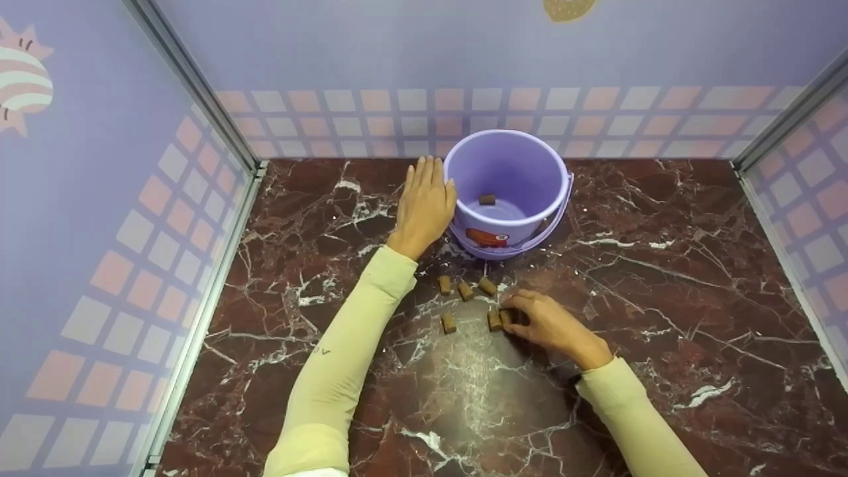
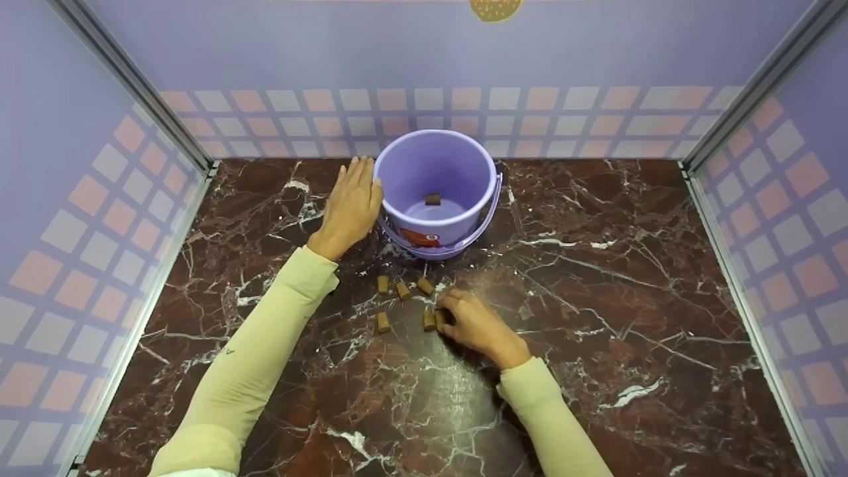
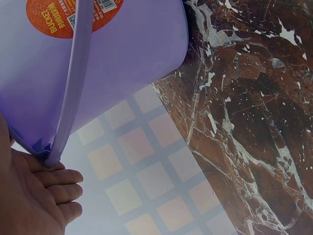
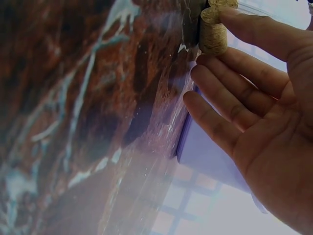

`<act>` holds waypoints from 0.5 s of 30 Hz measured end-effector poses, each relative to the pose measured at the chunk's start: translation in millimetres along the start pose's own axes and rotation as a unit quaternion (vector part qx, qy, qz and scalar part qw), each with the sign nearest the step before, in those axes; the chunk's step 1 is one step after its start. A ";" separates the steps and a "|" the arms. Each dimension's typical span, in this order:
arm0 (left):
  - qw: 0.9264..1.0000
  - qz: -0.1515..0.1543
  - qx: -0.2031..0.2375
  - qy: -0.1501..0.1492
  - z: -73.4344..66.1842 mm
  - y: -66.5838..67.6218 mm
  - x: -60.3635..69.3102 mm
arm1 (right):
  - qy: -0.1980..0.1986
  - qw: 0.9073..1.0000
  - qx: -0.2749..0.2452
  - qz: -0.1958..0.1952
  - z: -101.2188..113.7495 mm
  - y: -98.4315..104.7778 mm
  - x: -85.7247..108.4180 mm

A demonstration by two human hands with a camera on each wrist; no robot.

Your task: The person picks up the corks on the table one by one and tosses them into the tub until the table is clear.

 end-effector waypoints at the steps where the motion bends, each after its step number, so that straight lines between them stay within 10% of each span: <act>1: 1.000 0.000 0.000 0.001 0.0 0.0 -0.1 | 0.002 1.000 0.000 -0.001 0.2 0.0 0.1; 15: 1.000 0.000 0.004 0.003 0.4 -0.4 0.3 | 0.006 1.000 -0.008 -0.005 0.3 -1.1 -0.5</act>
Point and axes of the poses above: each hand's wrist, its own x-axis away from the middle knuckle, its own y-axis out of the back of the hand, z = x × y, the point moved 9 cm from there along -x, towards the middle knuckle, and after that the axes turned 11 degrees about z, right-handed, at the moved point
